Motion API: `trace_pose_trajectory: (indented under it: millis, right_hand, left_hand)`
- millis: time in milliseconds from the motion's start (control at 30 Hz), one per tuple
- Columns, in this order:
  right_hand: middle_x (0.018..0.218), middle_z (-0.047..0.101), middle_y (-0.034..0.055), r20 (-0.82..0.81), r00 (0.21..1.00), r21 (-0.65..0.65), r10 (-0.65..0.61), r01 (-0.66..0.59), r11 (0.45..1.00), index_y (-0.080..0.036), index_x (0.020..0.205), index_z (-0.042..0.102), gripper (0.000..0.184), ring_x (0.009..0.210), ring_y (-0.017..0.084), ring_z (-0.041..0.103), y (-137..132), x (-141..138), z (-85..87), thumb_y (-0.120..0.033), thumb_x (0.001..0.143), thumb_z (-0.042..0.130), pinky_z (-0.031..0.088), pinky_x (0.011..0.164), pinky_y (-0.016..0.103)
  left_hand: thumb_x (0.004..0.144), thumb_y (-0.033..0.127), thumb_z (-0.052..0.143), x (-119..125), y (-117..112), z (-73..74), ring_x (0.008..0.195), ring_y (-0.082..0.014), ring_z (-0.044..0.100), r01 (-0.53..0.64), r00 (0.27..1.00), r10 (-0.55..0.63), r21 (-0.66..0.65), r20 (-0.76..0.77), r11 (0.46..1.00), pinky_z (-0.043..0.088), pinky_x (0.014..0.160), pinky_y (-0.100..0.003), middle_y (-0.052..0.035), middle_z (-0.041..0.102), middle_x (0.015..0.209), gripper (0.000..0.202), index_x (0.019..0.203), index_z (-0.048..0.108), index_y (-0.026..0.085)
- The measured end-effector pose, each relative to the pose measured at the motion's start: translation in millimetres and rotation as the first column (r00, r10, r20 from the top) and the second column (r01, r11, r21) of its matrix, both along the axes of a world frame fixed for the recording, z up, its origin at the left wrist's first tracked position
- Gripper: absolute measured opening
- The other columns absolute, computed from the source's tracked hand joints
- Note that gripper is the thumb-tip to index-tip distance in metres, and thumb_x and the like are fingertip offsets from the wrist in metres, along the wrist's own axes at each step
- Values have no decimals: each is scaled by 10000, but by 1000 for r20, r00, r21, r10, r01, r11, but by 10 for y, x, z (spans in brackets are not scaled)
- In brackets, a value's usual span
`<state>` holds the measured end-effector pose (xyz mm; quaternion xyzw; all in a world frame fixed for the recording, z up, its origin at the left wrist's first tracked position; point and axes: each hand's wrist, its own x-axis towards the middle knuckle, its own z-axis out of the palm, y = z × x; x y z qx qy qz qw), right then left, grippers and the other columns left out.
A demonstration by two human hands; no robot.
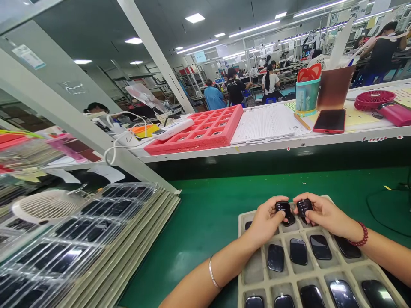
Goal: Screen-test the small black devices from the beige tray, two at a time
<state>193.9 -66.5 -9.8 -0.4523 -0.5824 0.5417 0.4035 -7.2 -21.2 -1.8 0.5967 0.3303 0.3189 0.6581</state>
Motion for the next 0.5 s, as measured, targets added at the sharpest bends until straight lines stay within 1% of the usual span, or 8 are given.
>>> trace_pose_trajectory:
  millis: [33, 67, 133, 200, 233, 300, 400, 500]
  right_hand:
    - [925, 626, 57, 7, 1000, -3, 3, -3, 1000, -183, 1110, 532, 289, 590, 103, 549, 2, 2, 4, -306, 849, 535, 464, 533, 227]
    - [885, 627, 59, 7, 1000, -6, 3, -3, 1000, -169, 1079, 547, 270, 552, 99, 539, 5, 5, 9, -339, 878, 487, 461, 514, 232]
    - [853, 630, 67, -7, 1000, -10, -6, 6, 1000, -154, 1054, 557, 319, 529, 101, 535, 13, 9, 19, -396, 916, 402, 471, 513, 249]
    - [880, 631, 69, -17, 999, -16, -29, 29, 999, -162, 1087, 540, 326, 569, 110, 549, 17, 6, 25, -408, 901, 433, 492, 550, 262]
    - [911, 628, 68, -15, 999, -20, -39, 39, 999, -173, 1117, 521, 327, 600, 114, 557, 16, 2, 26, -391, 877, 481, 499, 566, 263]
    - [970, 616, 65, -5, 999, -26, -45, 45, 999, -195, 1170, 482, 377, 648, 119, 563, 9, -8, 24, -328, 825, 554, 506, 592, 263]
    - [1012, 606, 73, 4, 1000, -18, -18, 18, 1000, -203, 1192, 461, 401, 675, 121, 569, -10, -22, 26, -263, 805, 548, 508, 619, 273]
    - [1051, 604, 88, 5, 1000, 8, -11, 11, 1000, -202, 1186, 470, 387, 732, 144, 596, -23, -25, 42, -267, 810, 540, 521, 661, 296]
  left_hand:
    - [789, 334, 595, 0, 1, -3, 619, -114, 572, 18, 1000, -18, -1, -12, 1000, 436, 583, -219, -40, 614, 769, 330, 1052, 572, 135]
    - [835, 371, 522, -1, 3, -7, 577, -109, 559, 26, 999, -26, 1, -28, 1000, 400, 522, -205, -44, 606, 735, 310, 1008, 590, 122]
    - [868, 371, 451, -1, 7, -15, 571, -112, 560, 14, 999, -13, 6, -51, 1000, 346, 466, -192, -52, 607, 729, 326, 1009, 593, 114]
    - [811, 267, 532, 2, 9, -25, 651, -122, 585, -13, 999, 13, 3, -50, 1000, 385, 513, -190, -55, 622, 802, 317, 1095, 556, 128]
    - [762, 194, 572, 4, 9, -30, 696, -126, 592, -25, 999, 25, -1, -44, 1000, 420, 566, -196, -52, 625, 842, 381, 1136, 532, 139]
    - [695, 90, 582, 9, 6, -39, 728, -123, 591, -31, 999, 31, -8, -30, 999, 460, 668, -224, -48, 625, 878, 472, 1158, 513, 148]
    - [691, 60, 549, 13, -3, -43, 697, -116, 581, -18, 999, 18, -11, -31, 1000, 476, 707, -249, -43, 622, 845, 446, 1128, 530, 146]
    - [677, 56, 571, 9, -12, -32, 729, -124, 586, -34, 998, 34, 10, -59, 999, 477, 708, -244, -46, 632, 882, 485, 1147, 524, 167]
